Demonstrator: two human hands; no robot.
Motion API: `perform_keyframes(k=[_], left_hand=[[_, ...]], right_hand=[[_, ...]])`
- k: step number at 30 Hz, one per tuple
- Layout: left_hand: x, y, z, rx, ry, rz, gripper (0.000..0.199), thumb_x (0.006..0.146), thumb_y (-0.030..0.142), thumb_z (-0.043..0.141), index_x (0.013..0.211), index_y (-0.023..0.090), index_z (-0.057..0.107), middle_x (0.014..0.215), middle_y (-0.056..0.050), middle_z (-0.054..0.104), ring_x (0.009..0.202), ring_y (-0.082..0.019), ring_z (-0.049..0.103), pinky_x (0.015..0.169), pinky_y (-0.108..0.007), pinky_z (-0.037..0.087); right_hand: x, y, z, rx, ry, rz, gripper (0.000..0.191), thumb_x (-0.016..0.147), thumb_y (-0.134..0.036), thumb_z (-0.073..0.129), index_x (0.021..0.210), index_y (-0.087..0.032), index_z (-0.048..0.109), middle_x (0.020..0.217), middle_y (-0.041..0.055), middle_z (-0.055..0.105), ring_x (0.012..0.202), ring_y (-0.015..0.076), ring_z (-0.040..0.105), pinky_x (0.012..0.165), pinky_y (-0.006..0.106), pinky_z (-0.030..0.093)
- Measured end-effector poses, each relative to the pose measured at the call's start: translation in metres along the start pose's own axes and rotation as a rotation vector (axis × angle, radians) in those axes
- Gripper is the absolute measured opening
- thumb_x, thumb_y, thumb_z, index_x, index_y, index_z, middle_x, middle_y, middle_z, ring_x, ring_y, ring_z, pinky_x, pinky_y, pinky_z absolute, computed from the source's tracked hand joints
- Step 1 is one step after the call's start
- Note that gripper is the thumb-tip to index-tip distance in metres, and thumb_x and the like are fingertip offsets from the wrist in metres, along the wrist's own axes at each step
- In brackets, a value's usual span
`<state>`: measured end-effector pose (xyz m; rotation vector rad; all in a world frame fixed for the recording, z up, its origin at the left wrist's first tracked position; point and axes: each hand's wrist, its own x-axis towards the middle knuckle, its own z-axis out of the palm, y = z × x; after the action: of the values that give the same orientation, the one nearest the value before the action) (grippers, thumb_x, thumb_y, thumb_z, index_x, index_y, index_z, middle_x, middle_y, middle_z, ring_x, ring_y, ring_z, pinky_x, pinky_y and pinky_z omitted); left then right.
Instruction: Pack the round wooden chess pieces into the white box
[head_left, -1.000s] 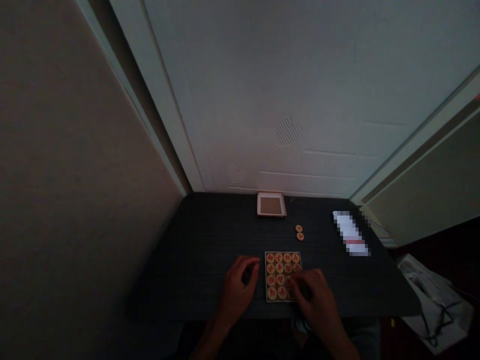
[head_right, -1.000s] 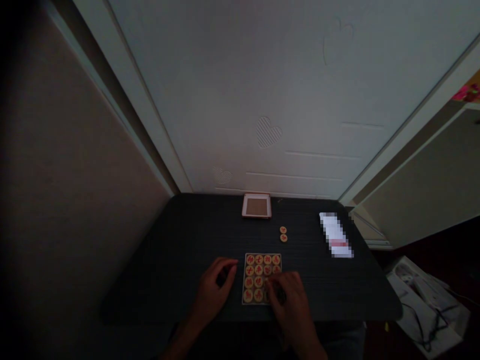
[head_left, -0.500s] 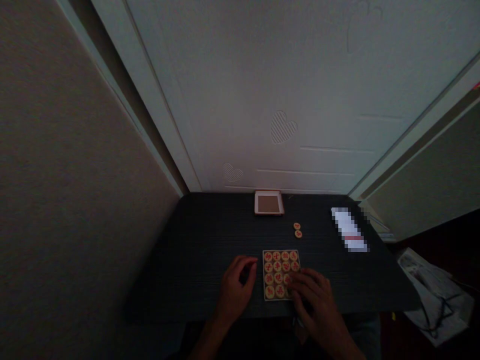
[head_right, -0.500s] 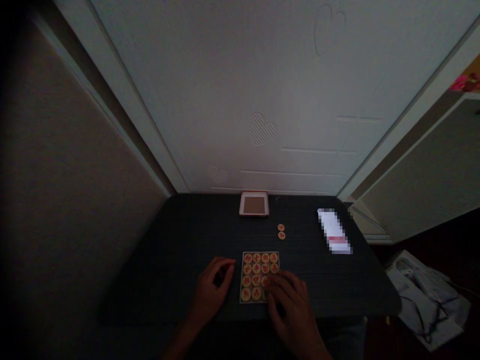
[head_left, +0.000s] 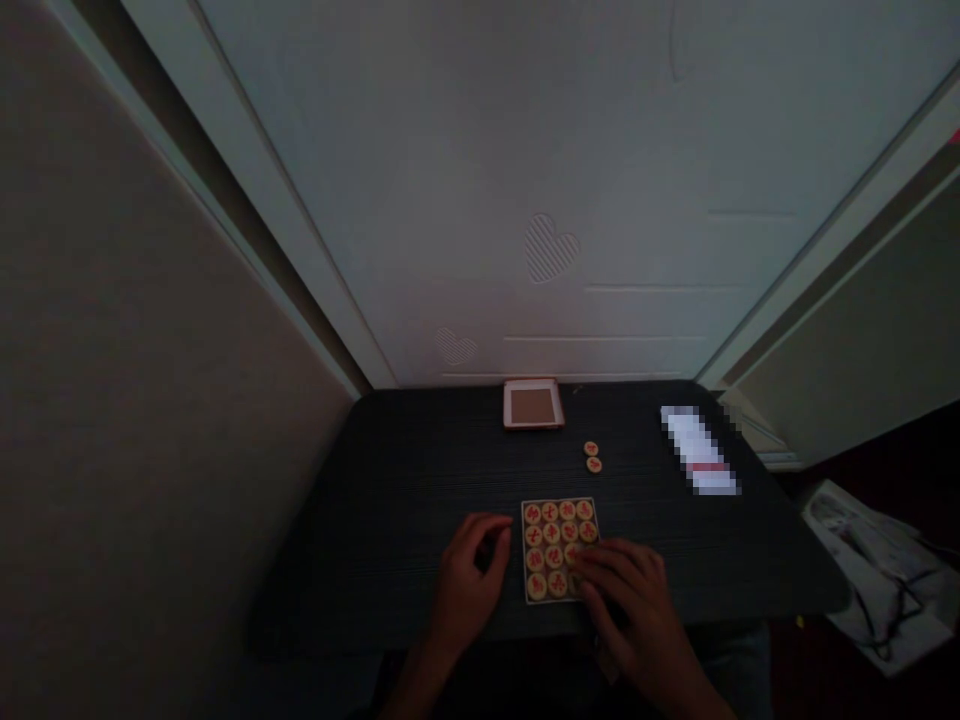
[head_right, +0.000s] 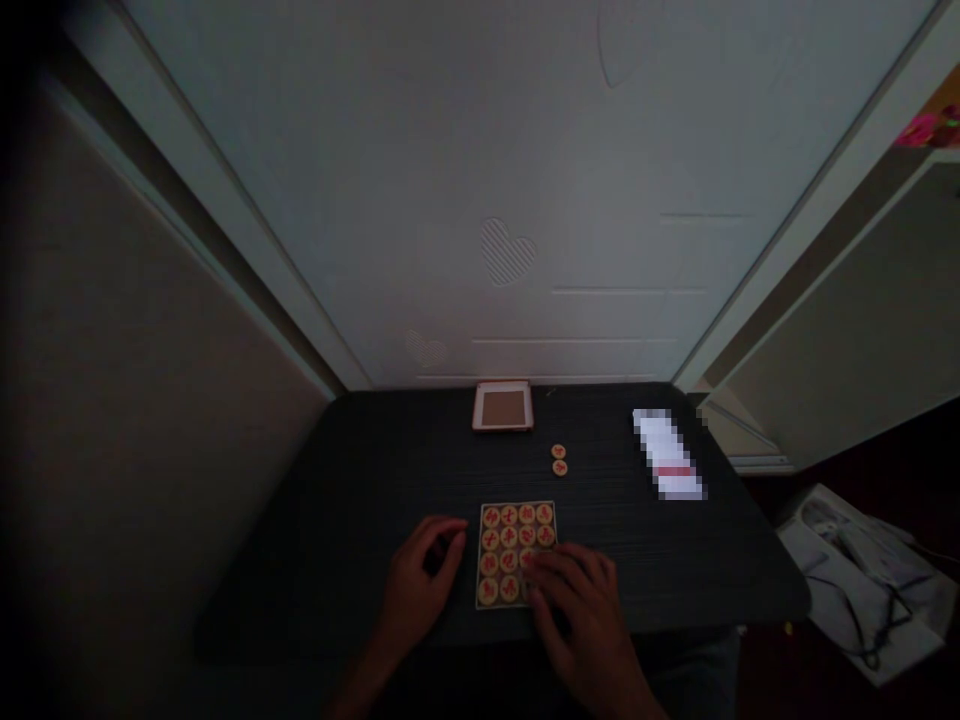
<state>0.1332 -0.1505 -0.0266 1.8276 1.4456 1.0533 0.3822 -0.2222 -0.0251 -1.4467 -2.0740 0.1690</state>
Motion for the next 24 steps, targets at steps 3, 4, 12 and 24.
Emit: perform_keyframes(k=[3, 4, 12, 24], left_hand=[[0.009, 0.01, -0.004, -0.001, -0.004, 0.025, 0.018, 0.098, 0.031, 0.057, 0.105, 0.023, 0.072, 0.098, -0.004, 0.07, 0.082, -0.019, 0.067, 0.074, -0.031, 0.055], [0.016, 0.015, -0.005, 0.001, -0.011, 0.041, 0.017, 0.097, 0.03, 0.058, 0.105, 0.023, 0.072, 0.097, -0.004, 0.07, 0.082, -0.019, 0.067, 0.074, -0.031, 0.055], [0.105, 0.053, 0.024, 0.1, -0.305, 0.315, 0.026, 0.095, 0.024, 0.061, 0.12, 0.026, 0.067, 0.118, -0.005, 0.07, 0.111, -0.023, 0.065, 0.1, -0.04, 0.052], [0.174, 0.053, 0.098, 0.4, -0.664, 0.696, 0.049, 0.087, 0.0, 0.053, 0.128, 0.023, 0.067, 0.138, -0.008, 0.065, 0.121, -0.026, 0.06, 0.106, -0.042, 0.047]], right_hand=[[-0.002, 0.008, 0.0, 0.073, 0.098, 0.072, 0.029, 0.097, -0.029, 0.061, 0.125, -0.033, 0.068, 0.123, 0.0024, 0.073, 0.121, 0.028, 0.061, 0.102, 0.051, 0.048], [-0.003, 0.012, -0.001, 0.101, 0.137, 0.111, 0.027, 0.097, -0.031, 0.06, 0.123, -0.032, 0.069, 0.121, 0.0036, 0.073, 0.121, 0.0284, 0.061, 0.102, 0.051, 0.049], [-0.005, 0.052, -0.01, 0.28, 0.355, 0.598, 0.034, 0.097, -0.047, 0.055, 0.113, -0.024, 0.073, 0.113, 0.0085, 0.075, 0.105, 0.027, 0.069, 0.093, 0.043, 0.055], [-0.014, 0.066, -0.01, 0.456, 0.397, 0.823, 0.039, 0.094, -0.054, 0.057, 0.11, -0.023, 0.074, 0.107, 0.0085, 0.077, 0.099, 0.0269, 0.072, 0.088, 0.038, 0.057]])
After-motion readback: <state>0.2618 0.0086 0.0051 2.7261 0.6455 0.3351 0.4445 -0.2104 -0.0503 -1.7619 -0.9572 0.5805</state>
